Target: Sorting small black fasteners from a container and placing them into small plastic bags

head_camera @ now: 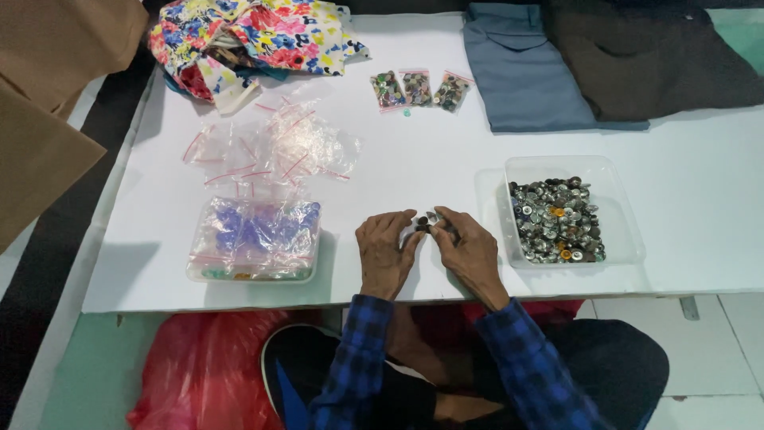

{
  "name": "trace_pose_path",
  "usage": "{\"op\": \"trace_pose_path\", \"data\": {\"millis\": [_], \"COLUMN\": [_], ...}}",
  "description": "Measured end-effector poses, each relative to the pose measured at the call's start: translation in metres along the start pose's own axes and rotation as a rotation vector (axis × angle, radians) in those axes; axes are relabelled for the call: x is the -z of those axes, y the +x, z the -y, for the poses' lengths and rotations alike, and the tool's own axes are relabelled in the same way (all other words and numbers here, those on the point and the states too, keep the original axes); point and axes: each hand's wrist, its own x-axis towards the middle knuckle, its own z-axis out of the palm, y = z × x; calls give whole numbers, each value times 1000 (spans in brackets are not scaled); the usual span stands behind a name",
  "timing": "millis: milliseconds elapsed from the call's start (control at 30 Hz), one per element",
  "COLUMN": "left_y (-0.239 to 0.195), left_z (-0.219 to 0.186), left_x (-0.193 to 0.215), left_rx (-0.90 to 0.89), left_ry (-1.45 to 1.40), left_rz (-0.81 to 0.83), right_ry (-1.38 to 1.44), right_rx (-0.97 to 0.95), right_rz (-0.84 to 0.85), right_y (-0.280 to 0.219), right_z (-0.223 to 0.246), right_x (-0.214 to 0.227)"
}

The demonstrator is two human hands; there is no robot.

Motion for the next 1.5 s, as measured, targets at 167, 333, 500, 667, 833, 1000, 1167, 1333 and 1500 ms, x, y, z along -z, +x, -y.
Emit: {"op": "trace_pose_path", "data": {"millis": [167, 333, 500, 667, 833, 1000, 1167, 1333, 1500], "left_y": [1, -1, 0, 0, -1, -2, -3, -5, -3], "left_z": [2, 5, 7, 7, 2, 4, -3, -24, -53], "left_x": [-1, -4, -5, -6, -3, -6, -5, 2, -10], "left_rx": [8, 2, 15, 13, -24, -25, -75, -38, -179], "left_ry": [31, -4, 17, 46, 74, 45, -109, -206, -163], "left_rz": [30, 1, 24, 23, 27, 7, -85, -131, -213], "right_ry": [-43, -15, 12, -2, -5, 25, 13, 40, 57], "right_rx": [20, 35, -16, 16, 69, 91, 273, 402, 417], "right_rz": [-7, 10, 5, -3, -54, -95, -188, -284, -397], "right_y": [-1, -2, -2, -2, -5, -9, -15, -35, -59], "right_z": [-4, -5, 0, -6, -10, -9, -5, 26, 48], "right_x": [-4, -2, 0, -3, -3, -3, -1, 21, 74]}}
